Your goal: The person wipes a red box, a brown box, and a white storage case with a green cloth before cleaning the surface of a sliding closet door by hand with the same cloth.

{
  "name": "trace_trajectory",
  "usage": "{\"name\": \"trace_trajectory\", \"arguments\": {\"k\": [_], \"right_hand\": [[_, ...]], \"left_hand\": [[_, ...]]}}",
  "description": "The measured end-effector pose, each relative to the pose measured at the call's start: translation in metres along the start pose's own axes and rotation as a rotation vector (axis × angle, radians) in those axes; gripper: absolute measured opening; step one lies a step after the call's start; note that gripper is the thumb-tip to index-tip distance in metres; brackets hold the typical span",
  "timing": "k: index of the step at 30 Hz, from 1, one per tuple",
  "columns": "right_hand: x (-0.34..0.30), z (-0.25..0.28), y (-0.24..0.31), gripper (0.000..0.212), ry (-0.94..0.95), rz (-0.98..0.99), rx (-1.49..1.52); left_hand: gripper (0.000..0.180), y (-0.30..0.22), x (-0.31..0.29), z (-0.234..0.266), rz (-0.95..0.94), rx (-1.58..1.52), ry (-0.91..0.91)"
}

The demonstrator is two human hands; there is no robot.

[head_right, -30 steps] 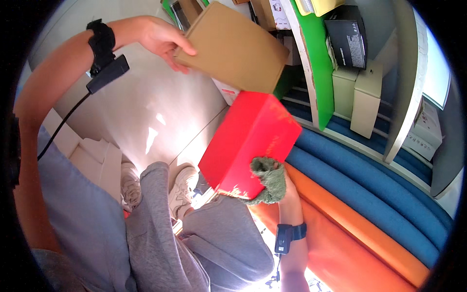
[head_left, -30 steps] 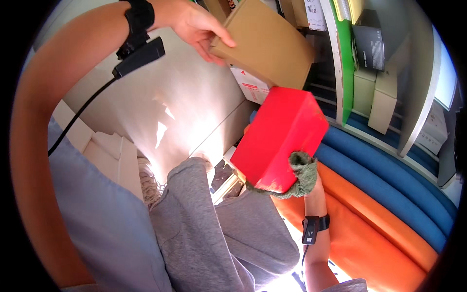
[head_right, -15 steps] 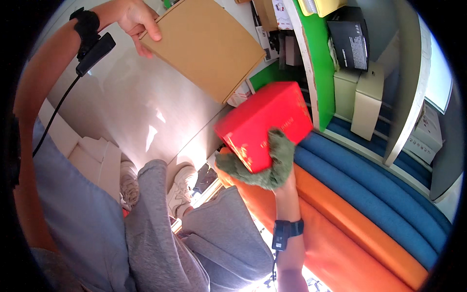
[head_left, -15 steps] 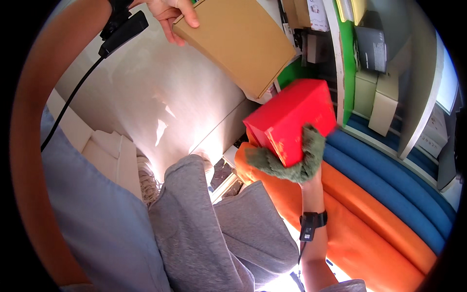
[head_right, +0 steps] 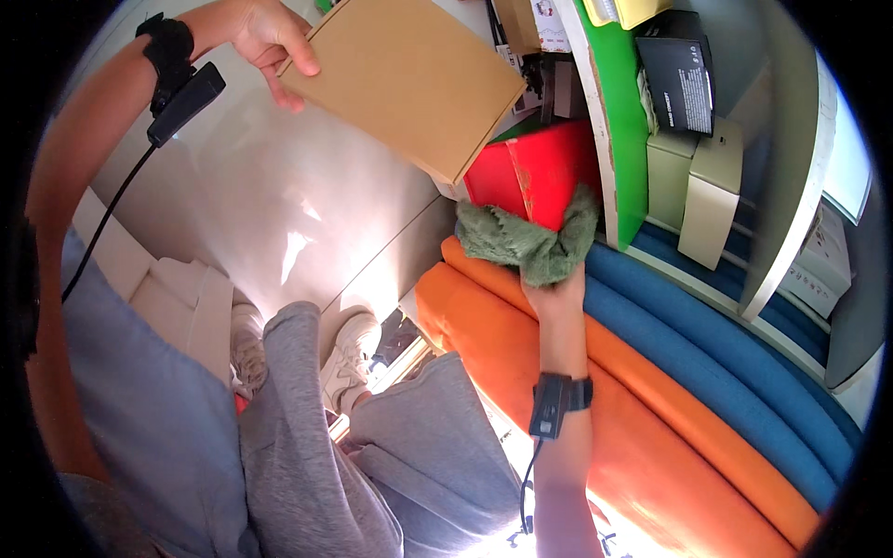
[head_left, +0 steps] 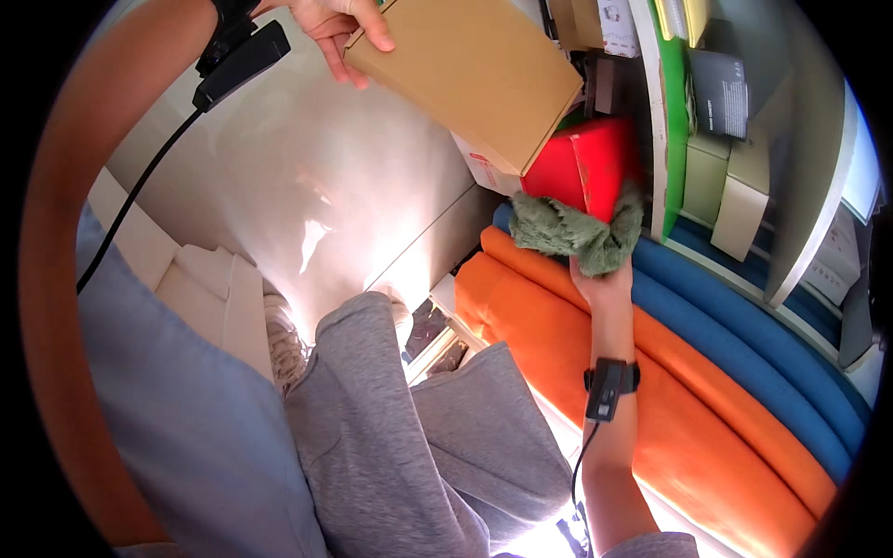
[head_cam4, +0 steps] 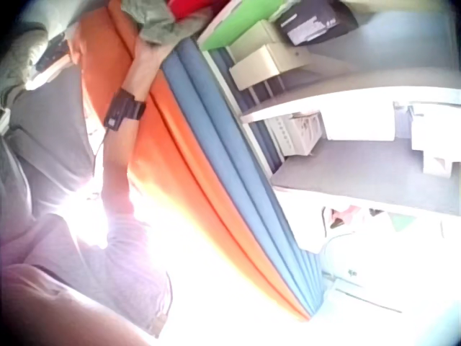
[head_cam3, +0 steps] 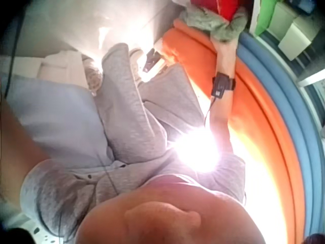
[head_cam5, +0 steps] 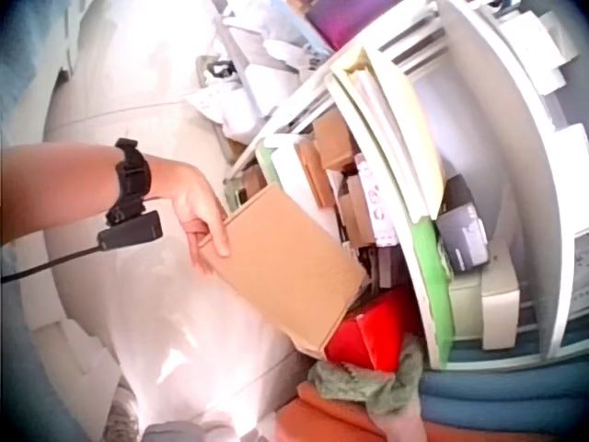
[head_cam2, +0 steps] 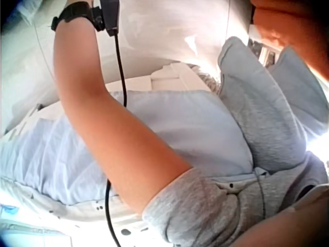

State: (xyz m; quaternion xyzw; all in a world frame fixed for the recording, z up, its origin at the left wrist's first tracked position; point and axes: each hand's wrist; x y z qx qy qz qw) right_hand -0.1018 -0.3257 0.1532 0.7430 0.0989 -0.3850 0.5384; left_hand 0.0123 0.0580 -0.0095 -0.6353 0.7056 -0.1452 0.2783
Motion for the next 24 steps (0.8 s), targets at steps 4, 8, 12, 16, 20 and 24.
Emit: {"name": "trace_trajectory", "arguments": {"k": [4,8,12,16,20,24], "right_hand": [[-0.025,0.038,-0.009,0.040,0.501,-0.531,0.304],[-0.039,-0.006,-0.031,0.046,0.461,-0.304,-0.013],[-0.006,-0.013,-0.039,0.042,0.704,-0.319,0.228],[-0.013,-0.027,-0.044,0.030,0.417,-0.239,0.450],[-0.014,-0.022,-0.051,0.026,0.394,-0.224,0.256],[-0.009,0.003,-0.049,0.032,0.639,-0.269,0.215]], "left_hand": [[0.041,0.002,-0.006,-0.001,0.022,0.018,-0.049],[0.041,-0.009,0.006,0.001,0.022,0.077,0.002],[0.043,-0.002,0.002,-0.006,0.015,-0.009,-0.074],[0.042,-0.002,-0.002,0.000,0.044,0.017,-0.035],[0.041,0.003,0.001,-0.004,0.026,-0.042,-0.002],[0.042,0.005,0.014,-0.013,0.086,-0.121,0.083]]}}
Point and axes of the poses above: each hand's wrist, its own x-axis towards the middle knuckle, its own z-axis out of the back of the hand, y = z × x, and after that the axes turned 12 degrees about y, right-handed
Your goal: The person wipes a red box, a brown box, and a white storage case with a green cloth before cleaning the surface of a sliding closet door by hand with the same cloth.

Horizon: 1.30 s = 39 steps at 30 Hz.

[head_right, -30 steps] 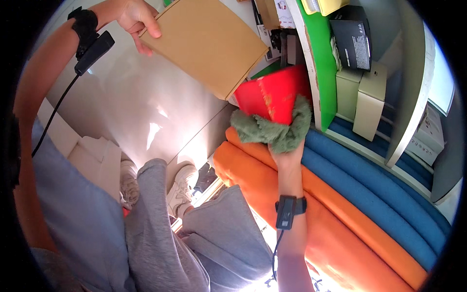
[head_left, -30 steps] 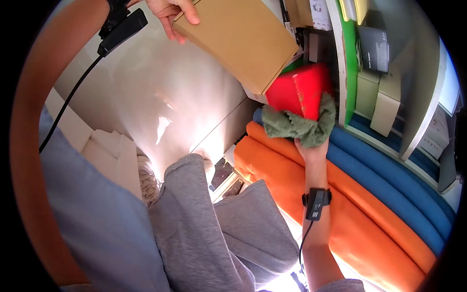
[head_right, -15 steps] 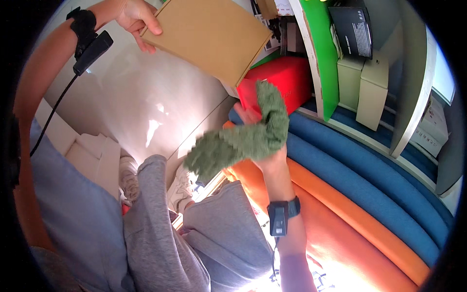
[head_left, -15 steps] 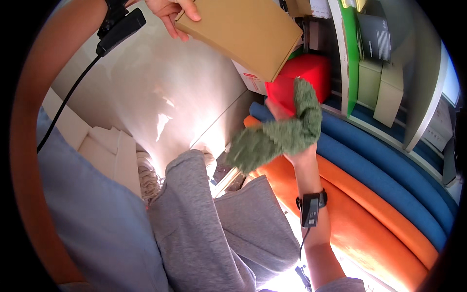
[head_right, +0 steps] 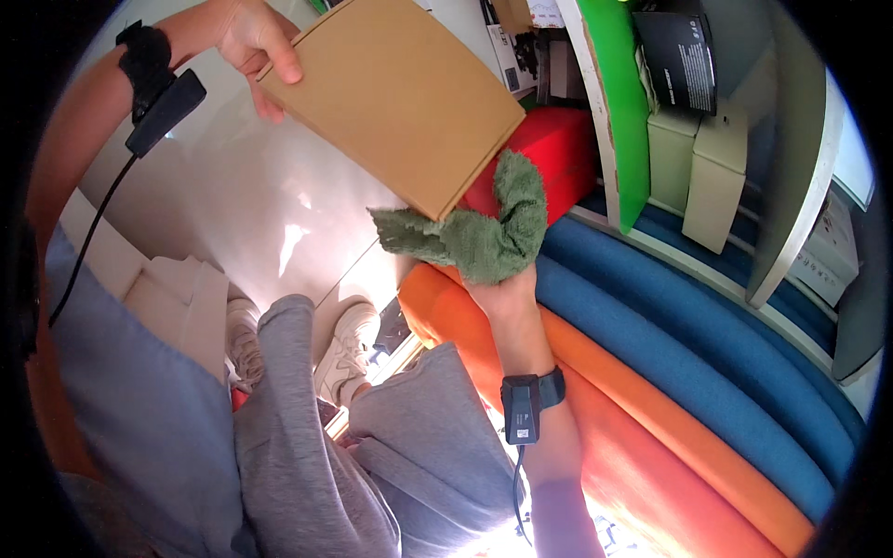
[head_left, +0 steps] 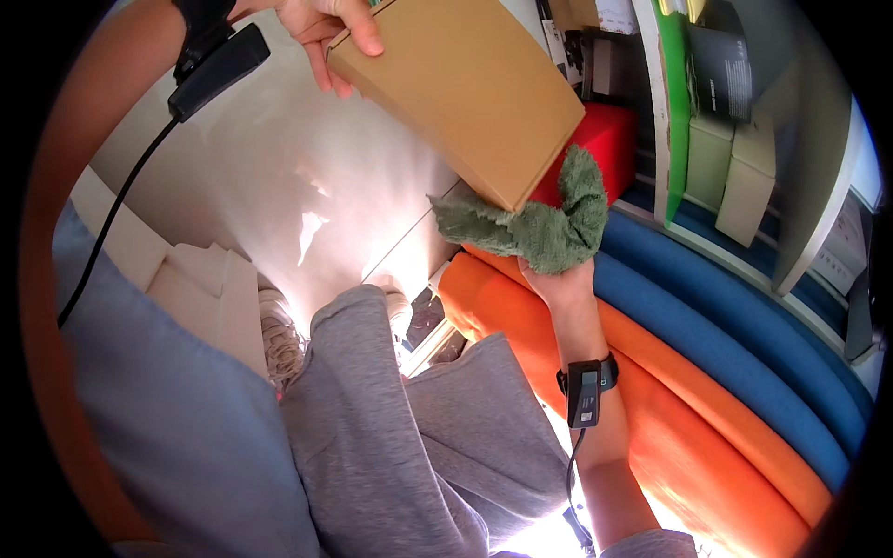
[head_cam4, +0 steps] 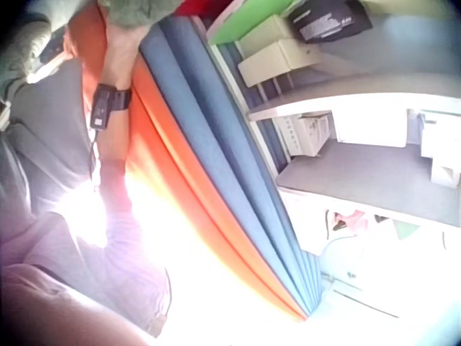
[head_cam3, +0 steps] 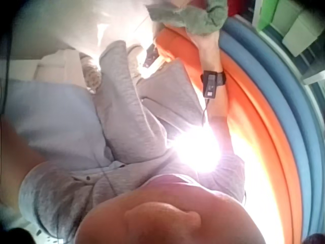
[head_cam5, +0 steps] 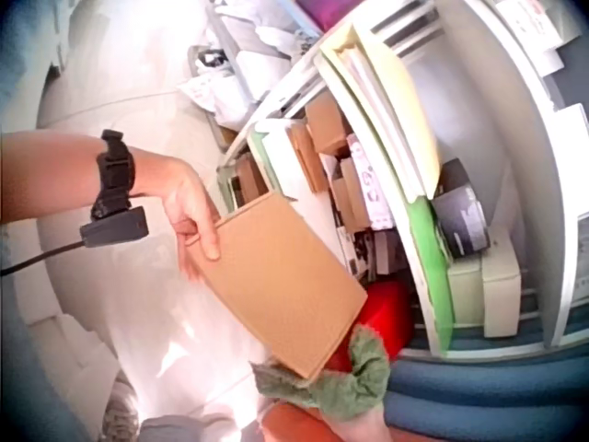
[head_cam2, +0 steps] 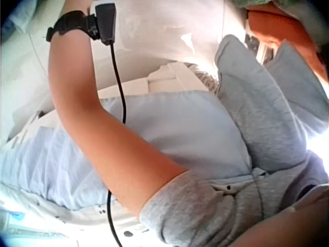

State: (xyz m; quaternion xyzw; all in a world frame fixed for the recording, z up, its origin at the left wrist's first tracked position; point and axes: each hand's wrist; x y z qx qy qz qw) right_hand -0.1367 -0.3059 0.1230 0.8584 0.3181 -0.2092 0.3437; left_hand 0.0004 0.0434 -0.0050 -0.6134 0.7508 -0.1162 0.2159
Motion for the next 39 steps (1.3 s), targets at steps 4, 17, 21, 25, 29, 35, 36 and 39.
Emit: {"name": "trace_trajectory", "arguments": {"k": [4,17,21,25,29,35,36,39], "right_hand": [[0.000,0.004,0.004,0.043,-0.146,0.003,0.087],[-0.022,0.030,0.012,0.028,-0.052,-0.282,-0.367],[-0.006,0.001,-0.003,0.024,0.017,-0.376,-0.301],[-0.003,-0.008,0.000,0.022,0.149,-0.269,-0.224],[-0.020,0.001,0.010,0.022,0.020,-0.201,-0.413],[-0.059,0.014,0.017,0.022,-0.223,-0.093,-0.436],[-0.060,0.007,0.018,0.022,-0.217,-0.080,-0.427],[-0.064,0.008,0.016,0.024,-0.359,-0.018,-0.544]], "left_hand": [[0.060,0.001,0.004,-0.034,-0.105,0.294,-0.039],[0.043,-0.021,0.066,-0.119,-0.297,0.102,-0.082],[0.046,-0.019,0.081,-0.158,-0.451,-0.016,-0.349],[0.046,-0.026,0.134,-0.205,-0.638,-0.184,-0.455],[0.044,-0.023,0.182,-0.218,-0.655,-0.158,-0.563],[0.039,-0.026,0.230,-0.205,-0.395,-0.150,-0.565],[0.039,-0.025,0.233,-0.197,-0.387,-0.135,-0.570],[0.047,-0.029,0.226,-0.182,-0.154,0.018,-0.539]]}}
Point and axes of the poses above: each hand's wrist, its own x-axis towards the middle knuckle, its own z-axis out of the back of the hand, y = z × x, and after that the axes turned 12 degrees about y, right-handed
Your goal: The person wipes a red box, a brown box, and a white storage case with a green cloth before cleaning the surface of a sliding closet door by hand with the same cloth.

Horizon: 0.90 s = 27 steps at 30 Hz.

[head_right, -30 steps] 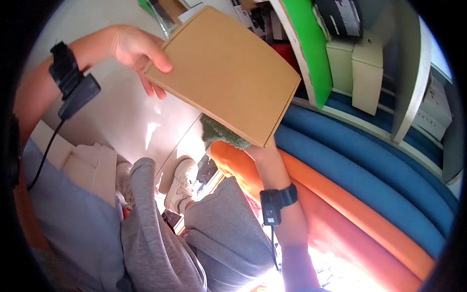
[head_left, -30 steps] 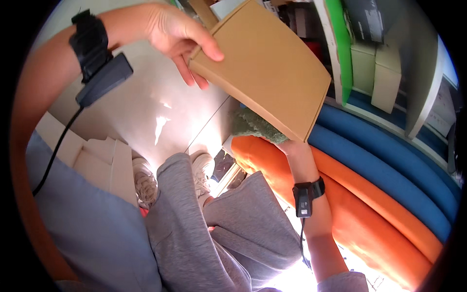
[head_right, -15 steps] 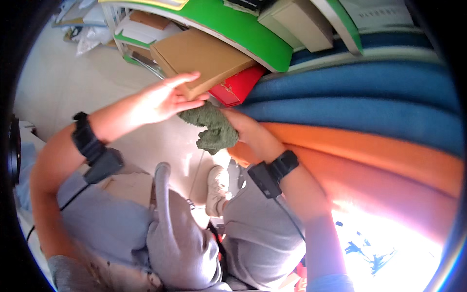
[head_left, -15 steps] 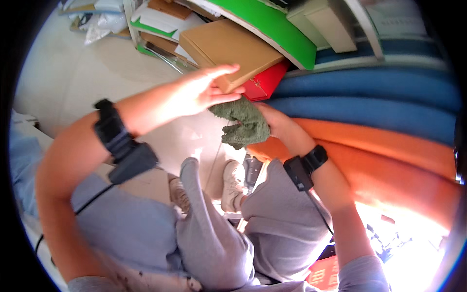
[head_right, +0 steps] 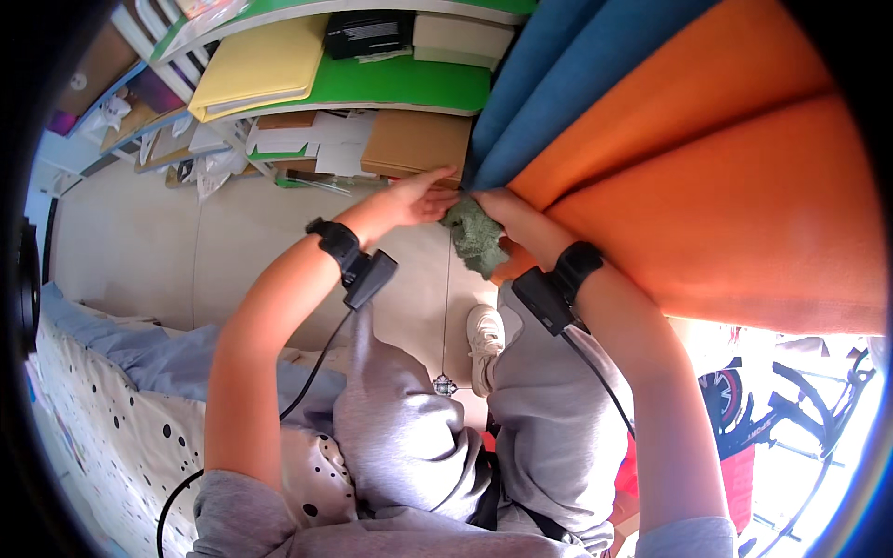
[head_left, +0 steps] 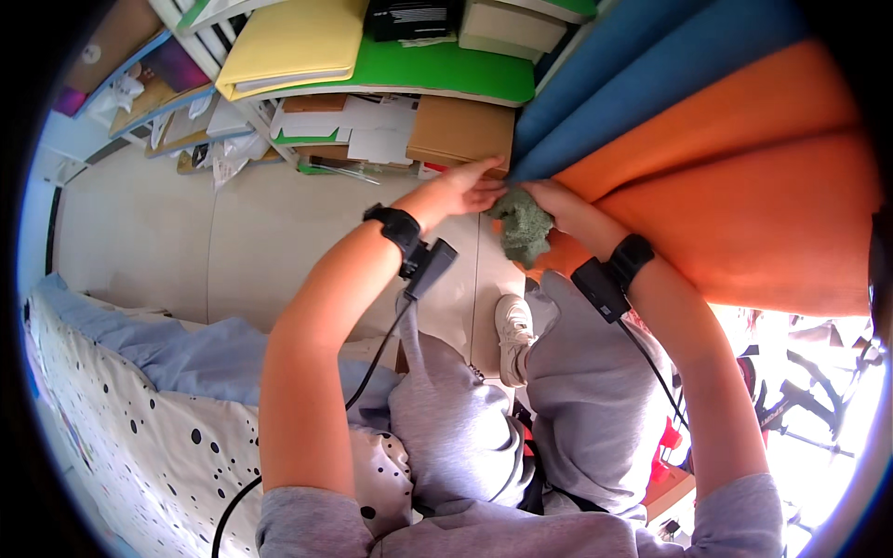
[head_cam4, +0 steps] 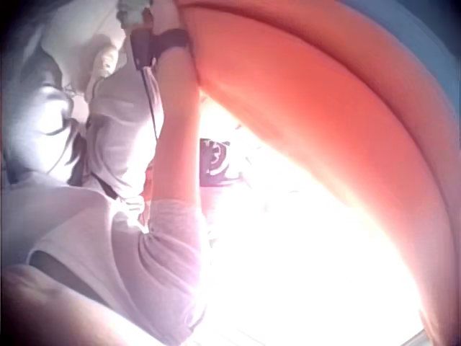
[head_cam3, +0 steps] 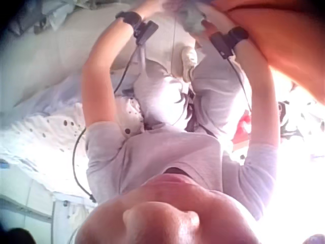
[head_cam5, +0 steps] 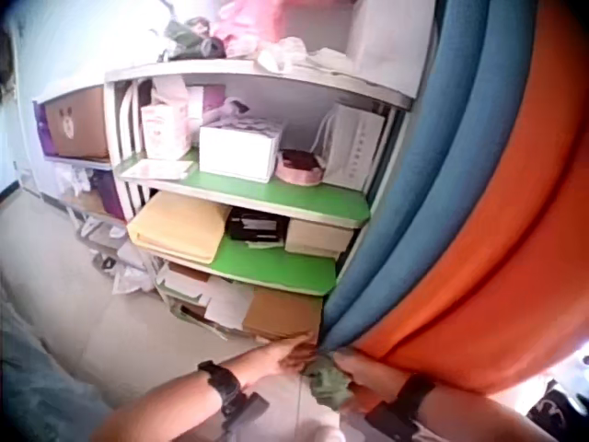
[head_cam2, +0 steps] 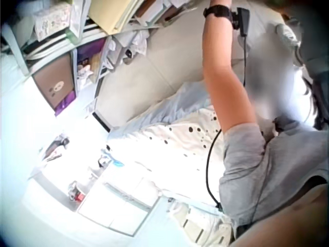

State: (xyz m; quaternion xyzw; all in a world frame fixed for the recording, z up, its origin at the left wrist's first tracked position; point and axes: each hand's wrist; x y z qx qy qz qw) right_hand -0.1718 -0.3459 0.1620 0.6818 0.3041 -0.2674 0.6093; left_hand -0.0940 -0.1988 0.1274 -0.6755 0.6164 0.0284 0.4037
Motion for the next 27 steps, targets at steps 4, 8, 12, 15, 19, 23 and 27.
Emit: {"name": "trace_trajectory", "arguments": {"k": [4,8,12,15,19,23,27], "right_hand": [[0.022,0.021,-0.006,0.042,-0.015,0.129,-0.192],[0.039,0.019,0.003,0.061,0.004,0.127,-0.200],[0.057,0.015,0.003,0.079,-0.083,0.320,-0.105],[0.051,-0.004,0.017,0.077,-0.086,0.377,-0.013],[0.068,0.007,0.014,0.073,-0.082,0.332,-0.109],[0.070,0.016,0.019,0.069,-0.132,0.348,-0.221],[0.081,0.036,0.029,0.071,-0.174,0.400,-0.006]], "left_hand": [[0.057,-0.049,-0.043,-0.006,0.277,0.935,-0.150],[0.061,-0.092,-0.073,0.032,0.146,1.322,-0.432],[0.067,-0.076,-0.055,0.055,-0.109,0.984,-0.467],[0.072,-0.062,-0.040,0.061,-0.200,0.623,-0.271],[0.062,-0.052,-0.025,0.061,-0.381,0.342,-0.214],[0.067,-0.036,-0.025,0.062,-0.473,0.351,-0.265],[0.056,-0.048,0.002,0.042,-0.551,0.298,-0.265]]}}
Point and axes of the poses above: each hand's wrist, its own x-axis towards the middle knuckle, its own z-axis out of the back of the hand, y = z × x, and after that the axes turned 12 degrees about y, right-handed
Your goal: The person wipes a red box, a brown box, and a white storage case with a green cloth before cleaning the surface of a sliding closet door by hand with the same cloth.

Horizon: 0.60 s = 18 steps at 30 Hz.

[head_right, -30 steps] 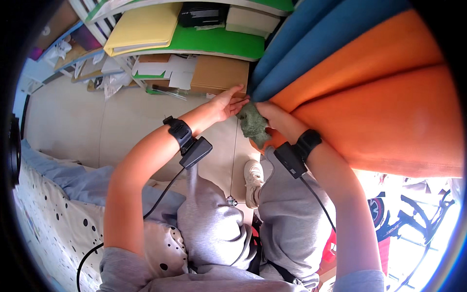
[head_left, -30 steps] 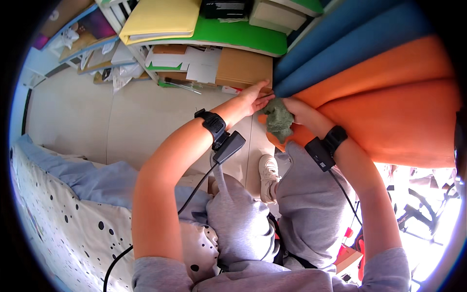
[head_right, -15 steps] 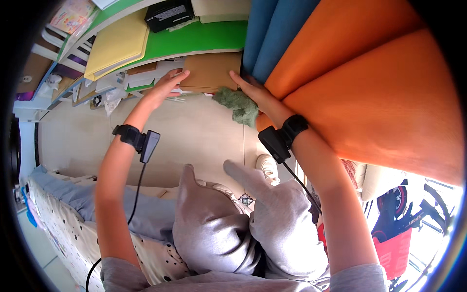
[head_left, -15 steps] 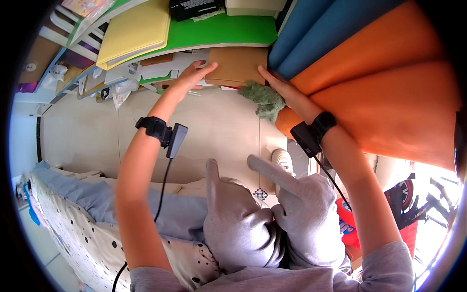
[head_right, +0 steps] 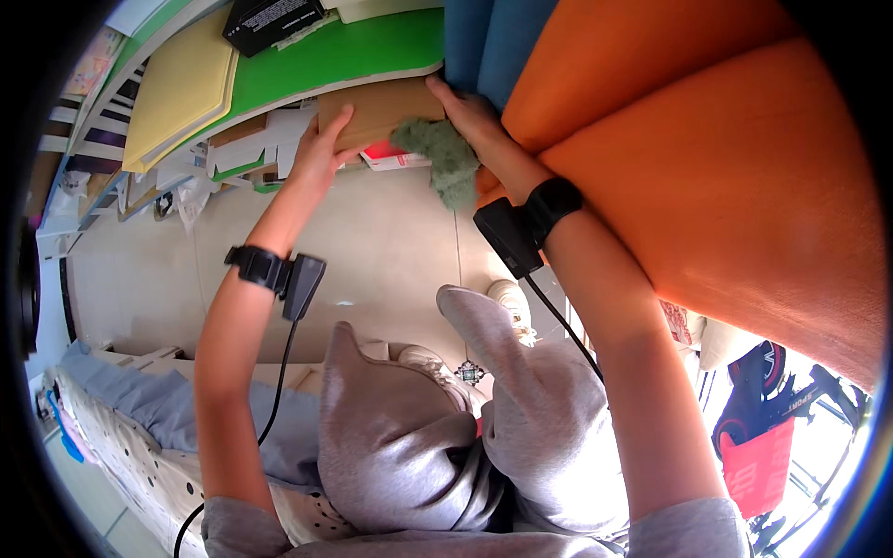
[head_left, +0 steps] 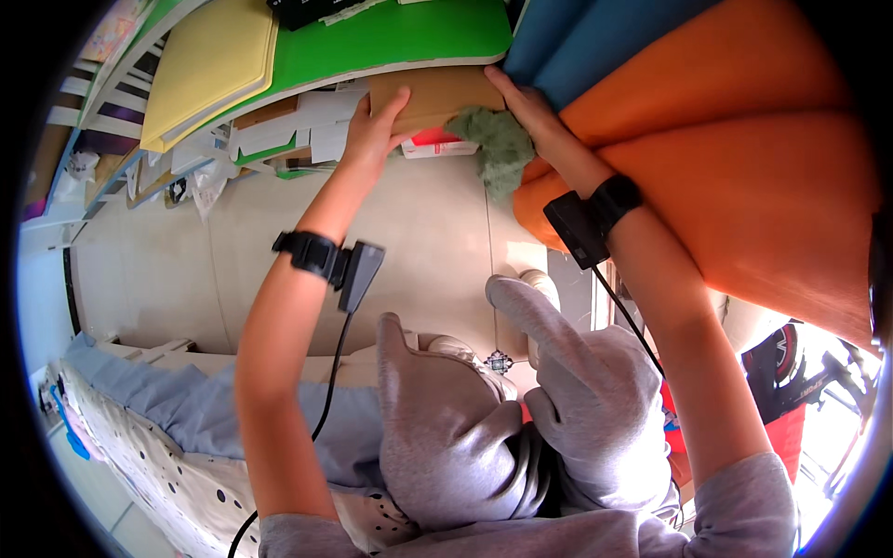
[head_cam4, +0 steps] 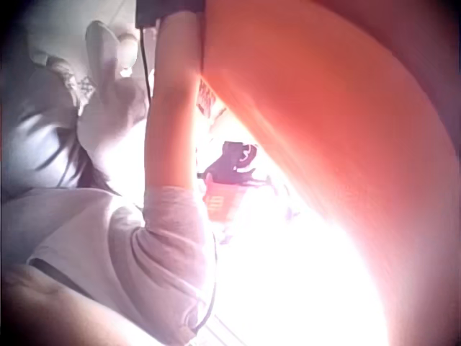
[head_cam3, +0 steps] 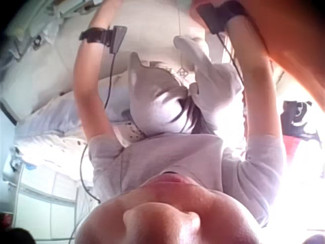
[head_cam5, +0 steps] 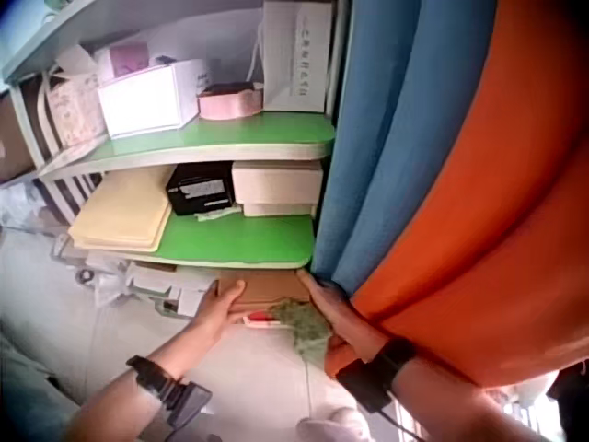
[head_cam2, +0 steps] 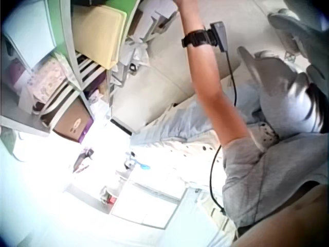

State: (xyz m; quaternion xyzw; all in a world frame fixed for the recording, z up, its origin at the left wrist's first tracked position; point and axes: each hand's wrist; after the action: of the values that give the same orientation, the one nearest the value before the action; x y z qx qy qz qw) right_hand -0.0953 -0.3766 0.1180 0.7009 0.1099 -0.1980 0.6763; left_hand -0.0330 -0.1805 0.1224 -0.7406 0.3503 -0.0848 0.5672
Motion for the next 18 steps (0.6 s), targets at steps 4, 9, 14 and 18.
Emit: {"name": "trace_trajectory", "arguments": {"k": [4,9,14,18], "right_hand": [[-0.008,-0.024,0.000,0.070,-0.219,-0.101,-0.312],[-0.019,-0.037,-0.016,0.060,0.091,-0.227,0.039],[0.014,-0.056,-0.015,0.046,0.031,-0.186,0.349],[0.016,-0.067,-0.032,0.042,-0.127,0.075,0.044]], "left_hand": [[0.053,-0.001,0.029,0.000,0.004,0.007,-0.189],[0.046,-0.010,0.042,-0.006,0.085,-0.065,-0.231],[0.038,-0.007,0.047,0.014,0.009,-0.167,-0.293],[0.032,-0.016,0.026,0.030,0.072,-0.173,-0.142]]}}
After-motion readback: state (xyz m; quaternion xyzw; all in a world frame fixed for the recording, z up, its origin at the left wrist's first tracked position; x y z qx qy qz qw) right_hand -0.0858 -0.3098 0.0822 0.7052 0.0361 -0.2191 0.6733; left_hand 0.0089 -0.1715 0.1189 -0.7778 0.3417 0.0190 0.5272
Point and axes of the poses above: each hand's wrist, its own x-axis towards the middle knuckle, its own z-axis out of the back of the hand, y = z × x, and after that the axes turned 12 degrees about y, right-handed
